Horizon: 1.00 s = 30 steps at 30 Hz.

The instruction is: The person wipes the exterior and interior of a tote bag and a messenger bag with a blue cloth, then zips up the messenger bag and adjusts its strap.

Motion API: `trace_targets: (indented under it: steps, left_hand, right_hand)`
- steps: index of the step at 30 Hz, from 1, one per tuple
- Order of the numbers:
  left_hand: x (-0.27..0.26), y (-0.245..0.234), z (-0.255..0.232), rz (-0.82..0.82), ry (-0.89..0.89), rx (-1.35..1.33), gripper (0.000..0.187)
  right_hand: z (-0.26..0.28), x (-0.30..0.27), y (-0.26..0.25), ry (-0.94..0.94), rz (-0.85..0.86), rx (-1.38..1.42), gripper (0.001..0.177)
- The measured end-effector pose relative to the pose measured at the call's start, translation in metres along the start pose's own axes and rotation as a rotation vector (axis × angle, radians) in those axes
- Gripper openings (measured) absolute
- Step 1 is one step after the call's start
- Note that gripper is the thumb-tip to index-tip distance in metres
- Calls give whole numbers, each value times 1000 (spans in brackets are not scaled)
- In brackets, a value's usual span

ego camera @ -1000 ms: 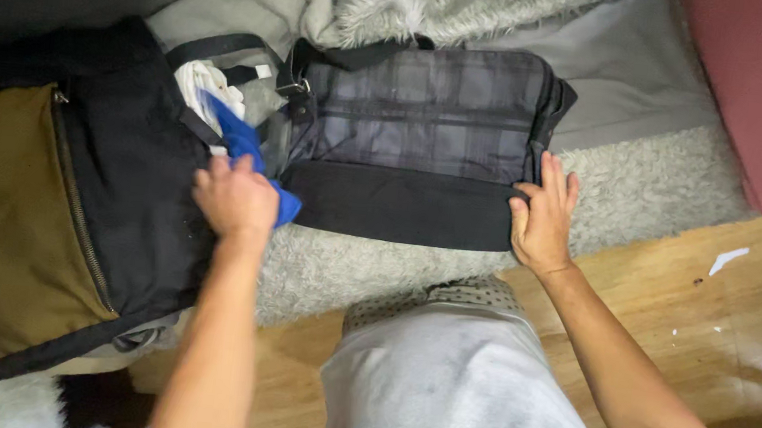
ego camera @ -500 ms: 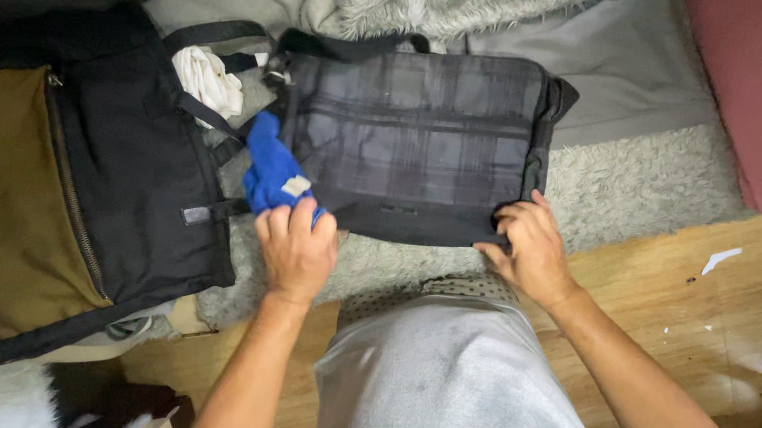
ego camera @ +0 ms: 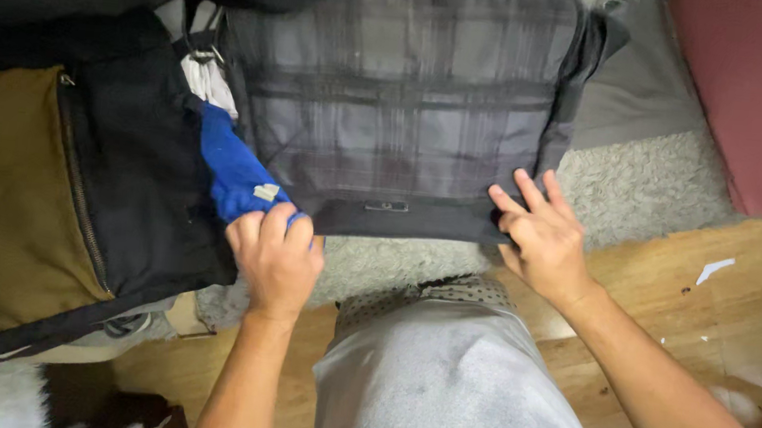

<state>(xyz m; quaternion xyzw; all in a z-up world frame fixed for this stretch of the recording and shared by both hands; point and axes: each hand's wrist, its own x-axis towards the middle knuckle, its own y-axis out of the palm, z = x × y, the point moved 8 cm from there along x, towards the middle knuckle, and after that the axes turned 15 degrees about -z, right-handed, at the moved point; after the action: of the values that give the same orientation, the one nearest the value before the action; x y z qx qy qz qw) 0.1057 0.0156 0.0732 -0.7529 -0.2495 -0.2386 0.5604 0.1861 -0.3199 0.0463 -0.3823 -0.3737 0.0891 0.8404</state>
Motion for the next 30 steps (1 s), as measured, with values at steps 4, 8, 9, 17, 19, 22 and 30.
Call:
trace_targets:
  steps: [4, 8, 9, 17, 19, 22, 30]
  left_hand:
    - [29, 14, 6, 188, -267, -302, 35]
    - [56, 36, -65, 148, -340, -707, 74]
    - [62, 52, -102, 104, -236, -776, 66]
    - [21, 148, -109, 555, 186, -485, 12]
    - [26, 126, -2, 686, 104, -120, 6]
    - [74, 66, 70, 469, -130, 38, 9]
    - [44, 113, -193, 358, 152, -659, 9]
  right_hand:
    - [-9, -18, 31, 87, 75, -16, 38]
    - [-22, -43, 44, 148, -42, 27, 37]
    - [-28, -47, 49, 181, -60, 25, 42]
    - [-27, -81, 46, 299, -77, 14, 41]
    - [-24, -92, 51, 318, -39, 25, 45]
    - [-25, -92, 56, 301, -72, 15, 45]
    - [-28, -90, 52, 292, -144, 93, 47]
